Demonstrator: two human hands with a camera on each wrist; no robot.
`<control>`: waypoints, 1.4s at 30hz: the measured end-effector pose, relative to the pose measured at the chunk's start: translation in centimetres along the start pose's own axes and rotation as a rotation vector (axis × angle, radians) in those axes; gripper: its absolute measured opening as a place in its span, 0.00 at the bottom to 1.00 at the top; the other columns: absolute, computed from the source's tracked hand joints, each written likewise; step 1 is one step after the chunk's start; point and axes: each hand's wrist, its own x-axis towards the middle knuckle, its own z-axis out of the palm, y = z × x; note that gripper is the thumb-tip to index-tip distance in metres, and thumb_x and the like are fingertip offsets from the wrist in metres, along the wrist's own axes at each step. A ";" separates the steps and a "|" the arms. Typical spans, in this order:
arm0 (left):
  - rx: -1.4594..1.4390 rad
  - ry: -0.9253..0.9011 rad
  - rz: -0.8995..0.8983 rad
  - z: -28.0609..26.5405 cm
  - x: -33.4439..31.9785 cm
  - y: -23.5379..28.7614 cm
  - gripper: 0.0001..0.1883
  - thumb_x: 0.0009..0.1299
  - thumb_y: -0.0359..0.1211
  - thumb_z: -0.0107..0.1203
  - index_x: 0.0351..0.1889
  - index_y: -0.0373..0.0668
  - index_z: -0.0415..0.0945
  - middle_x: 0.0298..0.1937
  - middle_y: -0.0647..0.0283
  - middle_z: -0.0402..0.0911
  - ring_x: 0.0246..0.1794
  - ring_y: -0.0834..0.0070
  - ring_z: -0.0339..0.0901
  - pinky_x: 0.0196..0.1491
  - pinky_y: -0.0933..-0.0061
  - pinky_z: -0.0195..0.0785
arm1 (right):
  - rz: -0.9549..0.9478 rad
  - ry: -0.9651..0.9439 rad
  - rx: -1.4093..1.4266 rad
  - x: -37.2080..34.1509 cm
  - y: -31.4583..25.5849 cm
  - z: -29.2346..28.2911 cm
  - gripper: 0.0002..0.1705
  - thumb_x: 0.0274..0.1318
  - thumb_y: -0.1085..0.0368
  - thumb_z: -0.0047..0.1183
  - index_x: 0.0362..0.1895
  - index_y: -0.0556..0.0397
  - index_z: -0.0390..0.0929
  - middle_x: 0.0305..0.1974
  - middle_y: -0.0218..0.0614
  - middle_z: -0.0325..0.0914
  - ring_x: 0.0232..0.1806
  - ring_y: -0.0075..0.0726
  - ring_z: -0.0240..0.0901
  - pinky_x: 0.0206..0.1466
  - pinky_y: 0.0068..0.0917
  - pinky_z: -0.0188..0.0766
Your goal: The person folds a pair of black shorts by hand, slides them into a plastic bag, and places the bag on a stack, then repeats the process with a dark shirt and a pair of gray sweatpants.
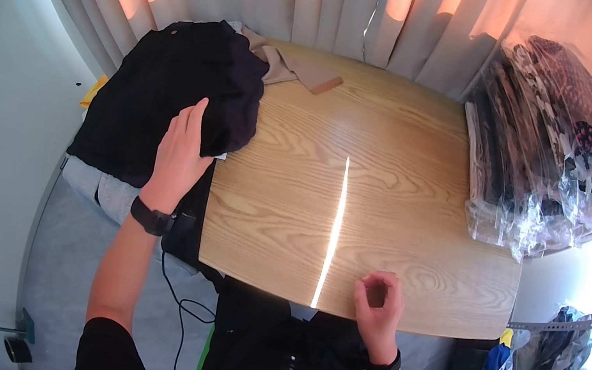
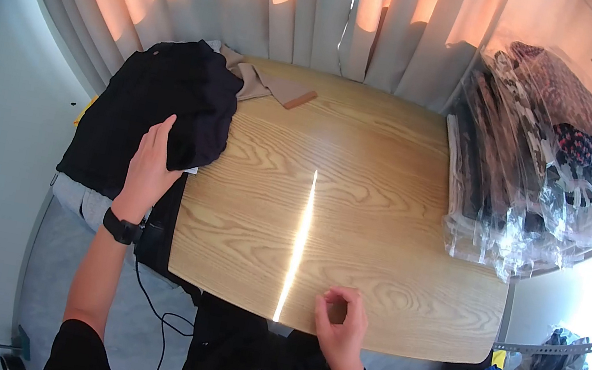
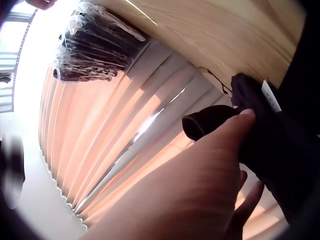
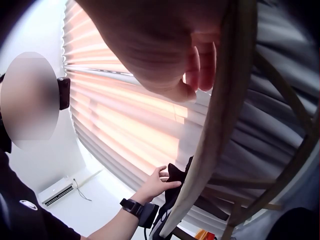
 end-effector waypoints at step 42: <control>-1.083 -0.267 0.733 -5.5 -14.0 21.8 0.19 0.55 0.25 0.57 0.47 0.33 0.77 0.40 0.58 0.80 0.30 0.71 0.79 0.28 0.78 0.74 | 0.437 0.017 0.319 8.2 2.4 -12.0 0.10 0.60 0.70 0.58 0.46 0.57 0.77 0.35 0.25 0.78 0.33 0.14 0.72 0.39 0.11 0.67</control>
